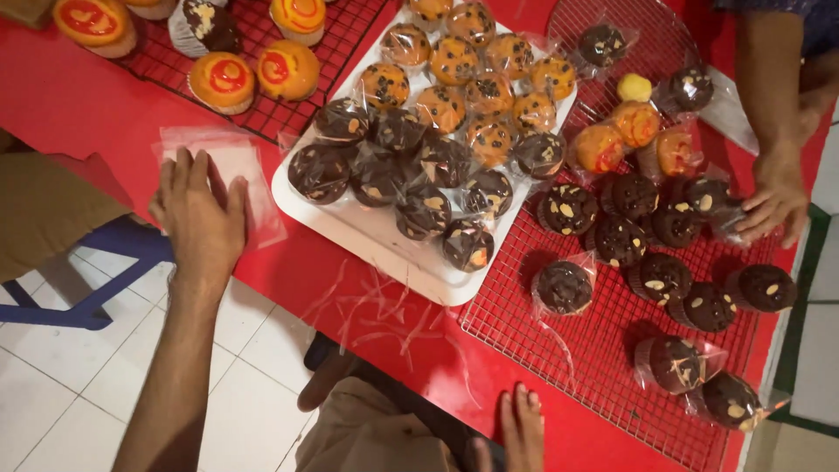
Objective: The person is individually packaging chocolate muffins into clear plastic bags on a red work surface.
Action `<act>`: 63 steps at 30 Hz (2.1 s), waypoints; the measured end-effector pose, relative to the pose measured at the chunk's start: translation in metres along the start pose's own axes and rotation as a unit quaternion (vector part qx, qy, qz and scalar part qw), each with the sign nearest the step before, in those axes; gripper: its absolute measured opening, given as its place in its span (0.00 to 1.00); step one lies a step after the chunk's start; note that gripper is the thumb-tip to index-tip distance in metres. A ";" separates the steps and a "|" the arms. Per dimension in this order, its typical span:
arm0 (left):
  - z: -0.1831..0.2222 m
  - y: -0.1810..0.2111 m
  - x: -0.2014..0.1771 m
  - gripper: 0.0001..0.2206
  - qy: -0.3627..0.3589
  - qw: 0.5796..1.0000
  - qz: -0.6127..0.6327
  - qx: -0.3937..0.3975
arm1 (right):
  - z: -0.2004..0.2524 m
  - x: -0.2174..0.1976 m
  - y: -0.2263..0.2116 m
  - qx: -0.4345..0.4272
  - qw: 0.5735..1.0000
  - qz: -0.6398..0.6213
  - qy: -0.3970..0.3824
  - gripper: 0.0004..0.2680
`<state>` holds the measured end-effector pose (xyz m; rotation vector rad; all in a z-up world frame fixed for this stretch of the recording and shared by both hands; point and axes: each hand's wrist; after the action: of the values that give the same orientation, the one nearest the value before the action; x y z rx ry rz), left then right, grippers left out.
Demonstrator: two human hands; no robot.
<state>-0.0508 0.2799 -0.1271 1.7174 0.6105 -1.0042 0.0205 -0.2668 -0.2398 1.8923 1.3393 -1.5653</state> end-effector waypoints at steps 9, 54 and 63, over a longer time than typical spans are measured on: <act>0.001 -0.026 0.010 0.16 0.081 0.995 0.032 0.054 | -0.163 -0.054 -0.140 -0.075 0.973 -0.180 -0.121 0.27; 0.067 0.056 -0.083 0.23 0.197 0.891 0.379 0.152 | -0.243 -0.011 -0.118 -0.366 0.928 -0.010 -0.069 0.26; 0.117 0.094 -0.069 0.23 0.064 0.912 0.393 0.098 | -0.241 -0.042 -0.124 -0.279 0.958 -0.072 -0.001 0.13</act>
<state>-0.0529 0.1411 -0.0377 1.9623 -0.1372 -0.3812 0.0589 -0.0433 -0.0859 1.4672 1.7255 -1.0812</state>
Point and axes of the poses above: each hand's wrist, its own z-axis away from the middle knuckle, its own x-axis out of the palm, y = z × x, and after that the axes turned 14 degrees about -x, right-handed
